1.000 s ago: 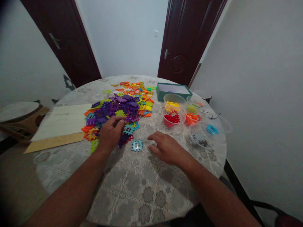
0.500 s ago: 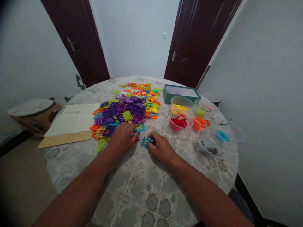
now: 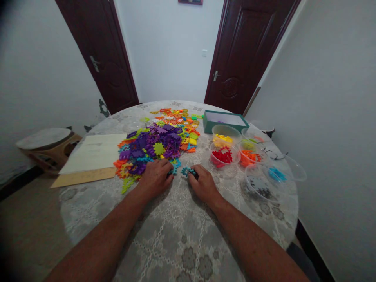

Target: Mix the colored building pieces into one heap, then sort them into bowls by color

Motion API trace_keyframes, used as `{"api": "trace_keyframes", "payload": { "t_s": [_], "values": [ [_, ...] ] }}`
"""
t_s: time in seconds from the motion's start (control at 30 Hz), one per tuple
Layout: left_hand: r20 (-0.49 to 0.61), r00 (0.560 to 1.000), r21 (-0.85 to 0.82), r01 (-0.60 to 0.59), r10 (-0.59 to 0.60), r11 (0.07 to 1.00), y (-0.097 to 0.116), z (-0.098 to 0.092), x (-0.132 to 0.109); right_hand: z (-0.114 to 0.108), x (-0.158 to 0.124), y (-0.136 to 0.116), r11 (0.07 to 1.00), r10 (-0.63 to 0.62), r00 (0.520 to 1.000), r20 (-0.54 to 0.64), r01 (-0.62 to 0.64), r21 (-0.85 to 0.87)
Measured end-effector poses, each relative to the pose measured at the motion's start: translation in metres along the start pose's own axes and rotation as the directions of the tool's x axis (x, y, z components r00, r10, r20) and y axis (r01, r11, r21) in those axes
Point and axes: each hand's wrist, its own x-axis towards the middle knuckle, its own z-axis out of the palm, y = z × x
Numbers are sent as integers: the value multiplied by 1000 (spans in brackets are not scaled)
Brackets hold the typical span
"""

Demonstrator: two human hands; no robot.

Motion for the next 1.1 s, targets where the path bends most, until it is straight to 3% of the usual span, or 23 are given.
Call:
{"api": "trace_keyframes", "payload": {
  "t_s": [0.3,0.57,0.67,0.8,0.87,0.9,1.0,1.1],
  "values": [
    [-53,999,53,2,1,999,4,4,0,0,0,0,1000,9,1000,13,-9,-15],
    [-138,989,-8,47,-48,999,7,4,2,3,0,2,1000,-9,1000,-14,9,-24],
    [-190,980,-85,48,-63,995,6,2,2,3,0,-1,999,-32,996,-81,32,3],
    [-220,958,-330,106,-185,938,7,-6,1,2,2,-7,987,-159,965,-209,163,0],
    [-153,952,-538,144,-264,831,12,-10,0,2,1,-11,973,-228,937,-266,225,-44],
    [-87,950,-658,172,-300,733,14,-12,0,2,1,-13,965,-260,924,-281,252,-67],
    [174,923,-911,283,-343,301,24,-13,2,6,-1,-14,936,-350,913,-209,332,-119],
    [347,887,-935,351,-306,-43,31,-10,4,11,-2,-13,913,-391,916,-91,372,-169]
  ]
}}
